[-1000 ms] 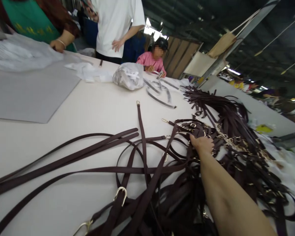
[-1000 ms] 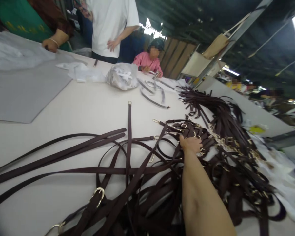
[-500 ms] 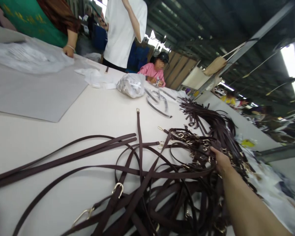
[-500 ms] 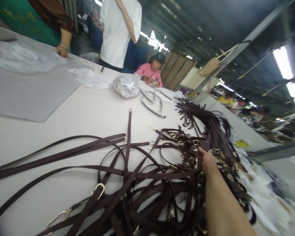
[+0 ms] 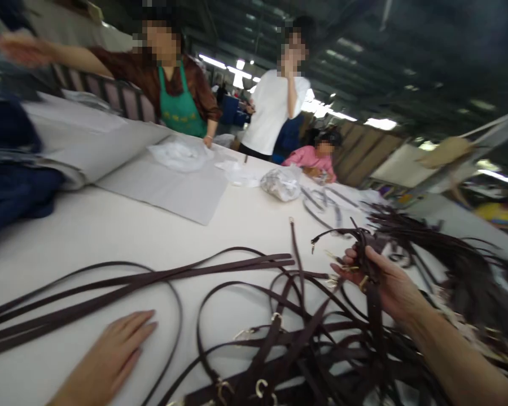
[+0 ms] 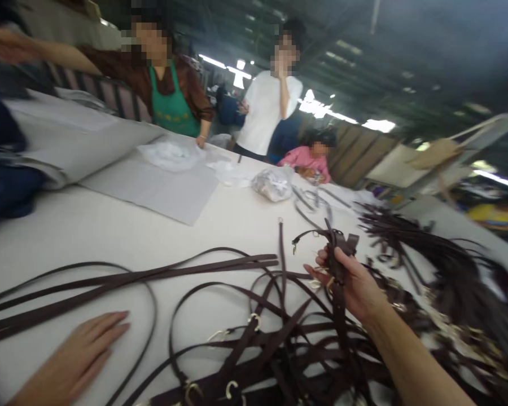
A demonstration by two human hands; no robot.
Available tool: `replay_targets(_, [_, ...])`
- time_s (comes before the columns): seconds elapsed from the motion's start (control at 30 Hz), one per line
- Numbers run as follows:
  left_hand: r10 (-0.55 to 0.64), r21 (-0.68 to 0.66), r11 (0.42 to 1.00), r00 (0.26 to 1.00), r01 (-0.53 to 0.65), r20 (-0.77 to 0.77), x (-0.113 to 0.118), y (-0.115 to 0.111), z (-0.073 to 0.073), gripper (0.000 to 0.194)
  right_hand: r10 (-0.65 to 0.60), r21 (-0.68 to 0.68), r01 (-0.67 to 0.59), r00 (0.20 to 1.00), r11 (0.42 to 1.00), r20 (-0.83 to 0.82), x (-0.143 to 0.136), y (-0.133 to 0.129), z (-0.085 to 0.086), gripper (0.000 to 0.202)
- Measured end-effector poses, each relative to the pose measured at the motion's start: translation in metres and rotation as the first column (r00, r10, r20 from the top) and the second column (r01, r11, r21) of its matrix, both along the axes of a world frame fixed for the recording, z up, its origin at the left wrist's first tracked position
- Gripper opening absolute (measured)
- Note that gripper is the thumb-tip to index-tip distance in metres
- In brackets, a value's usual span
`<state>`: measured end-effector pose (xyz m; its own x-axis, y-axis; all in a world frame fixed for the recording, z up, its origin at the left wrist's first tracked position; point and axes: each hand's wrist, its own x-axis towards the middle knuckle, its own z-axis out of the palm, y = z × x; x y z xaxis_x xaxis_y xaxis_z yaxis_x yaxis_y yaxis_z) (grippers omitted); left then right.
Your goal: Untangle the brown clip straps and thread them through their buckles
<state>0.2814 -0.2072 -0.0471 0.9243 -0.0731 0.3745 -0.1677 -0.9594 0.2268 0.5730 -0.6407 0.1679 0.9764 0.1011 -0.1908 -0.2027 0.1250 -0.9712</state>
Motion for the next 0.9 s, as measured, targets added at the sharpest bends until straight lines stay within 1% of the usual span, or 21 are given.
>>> replay_targets(0.07, [0.002, 0.014, 1.0, 0.998, -0.001, -0.065, -0.006, -0.002, 0.01, 0.042, 0.164, -0.032, -0.166, 0.985, 0.986, -0.06, -0.039, 0.07, -0.018, 0.031])
replay_targets(0.1, [-0.007, -0.002, 1.0, 0.994, 0.007, -0.111, -0.007, -0.003, 0.013, 0.042, 0.256, -0.061, -0.263, 0.961, 0.963, -0.104, -0.061, 0.104, -0.029, 0.035])
replay_targets(0.13, [-0.011, -0.031, 1.0, 0.988, 0.007, -0.157, -0.007, -0.005, 0.015, 0.042, 0.369, -0.091, -0.385, 0.916, 0.918, -0.159, -0.083, 0.135, -0.041, 0.04])
replay_targets(0.17, [-0.008, -0.067, 0.998, 0.982, -0.005, -0.191, -0.007, -0.006, 0.017, 0.042, 0.483, -0.13, -0.515, 0.849, 0.847, -0.215, -0.106, 0.162, -0.054, 0.046])
replay_targets(0.2, [-0.018, -0.102, 0.995, 0.978, -0.003, -0.209, -0.008, -0.007, 0.018, 0.041, 0.585, -0.19, -0.637, 0.766, 0.747, -0.267, -0.128, 0.185, -0.068, 0.051])
replay_targets(0.23, [-0.028, -0.14, 0.99, 0.974, -0.004, -0.225, -0.01, -0.007, 0.019, 0.039, 0.661, -0.27, -0.728, 0.685, 0.63, -0.305, -0.148, 0.203, -0.082, 0.055])
replay_targets(0.27, [-0.038, -0.175, 0.985, 0.971, -0.004, -0.234, -0.012, -0.007, 0.02, 0.037, 0.71, -0.372, -0.77, 0.63, 0.518, -0.315, -0.167, 0.215, -0.095, 0.057])
replay_targets(0.3, [-0.048, -0.205, 0.979, 0.97, -0.002, -0.237, -0.015, -0.005, 0.02, 0.035, 0.749, -0.485, -0.772, 0.589, 0.411, -0.303, -0.184, 0.221, -0.108, 0.057])
replay_targets(0.37, [-0.059, -0.245, 0.969, 0.971, 0.0, -0.232, -0.022, -0.002, 0.02, 0.038, 0.801, -0.696, -0.676, 0.544, 0.241, -0.252, -0.212, 0.222, -0.126, 0.057])
replay_targets(0.43, [-0.065, -0.254, 0.967, 0.974, 0.008, -0.215, -0.026, 0.002, 0.017, 0.047, 0.817, -0.83, -0.546, 0.528, 0.115, -0.234, -0.233, 0.213, -0.133, 0.06])
replay_targets(0.47, [-0.064, -0.254, 0.967, 0.977, 0.01, -0.205, -0.028, 0.004, 0.014, 0.051, 0.809, -0.867, -0.492, 0.54, 0.081, -0.23, -0.241, 0.207, -0.132, 0.057])
replay_targets(0.5, [-0.063, -0.254, 0.967, 0.979, 0.012, -0.194, -0.028, 0.005, 0.011, 0.053, 0.798, -0.892, -0.446, 0.563, 0.077, -0.213, -0.247, 0.201, -0.128, 0.05])
replay_targets(0.53, [-0.063, -0.255, 0.967, 0.981, 0.014, -0.183, -0.028, 0.006, 0.009, 0.053, 0.791, -0.904, -0.414, 0.585, 0.103, -0.177, -0.249, 0.195, -0.122, 0.041])
replay_targets(0.57, [-0.064, -0.255, 0.967, 0.984, 0.019, -0.168, -0.027, 0.006, 0.006, 0.052, 0.782, -0.906, -0.392, 0.61, 0.159, -0.127, -0.248, 0.187, -0.114, 0.034])
replay_targets(0.63, [-0.068, -0.248, 0.968, 0.988, 0.032, -0.136, -0.025, 0.007, 0.004, 0.048, 0.723, -0.883, -0.353, 0.691, 0.309, -0.023, -0.235, 0.167, -0.095, 0.031])
replay_targets(0.7, [-0.064, -0.222, 0.974, 0.991, 0.037, -0.117, -0.024, 0.007, 0.006, 0.047, 0.571, -0.863, -0.256, 0.82, 0.436, 0.045, -0.21, 0.135, -0.074, 0.037])
replay_targets(0.73, [-0.058, -0.207, 0.978, 0.992, 0.034, -0.11, -0.023, 0.007, 0.009, 0.047, 0.458, -0.868, -0.163, 0.885, 0.469, 0.082, -0.195, 0.115, -0.064, 0.041])
replay_targets(0.77, [-0.051, -0.192, 0.981, 0.994, 0.032, -0.097, -0.023, 0.006, 0.011, 0.048, 0.34, -0.874, -0.054, 0.931, 0.483, 0.13, -0.18, 0.092, -0.055, 0.044])
replay_targets(0.83, [-0.048, -0.16, 0.986, 0.998, 0.041, -0.04, -0.023, 0.007, 0.014, 0.045, 0.119, -0.869, 0.181, 0.958, 0.461, 0.263, -0.157, 0.042, -0.038, 0.046])
replay_targets(0.87, [-0.045, -0.143, 0.989, 0.999, 0.046, 0.012, -0.023, 0.009, 0.012, 0.043, 0.051, -0.862, 0.254, 0.951, 0.438, 0.306, -0.15, 0.017, -0.031, 0.047])
replay_targets(0.9, [-0.043, -0.122, 0.991, 0.997, 0.051, 0.067, -0.022, 0.011, 0.008, 0.042, 0.018, -0.861, 0.288, 0.945, 0.42, 0.325, -0.147, -0.006, -0.025, 0.047])
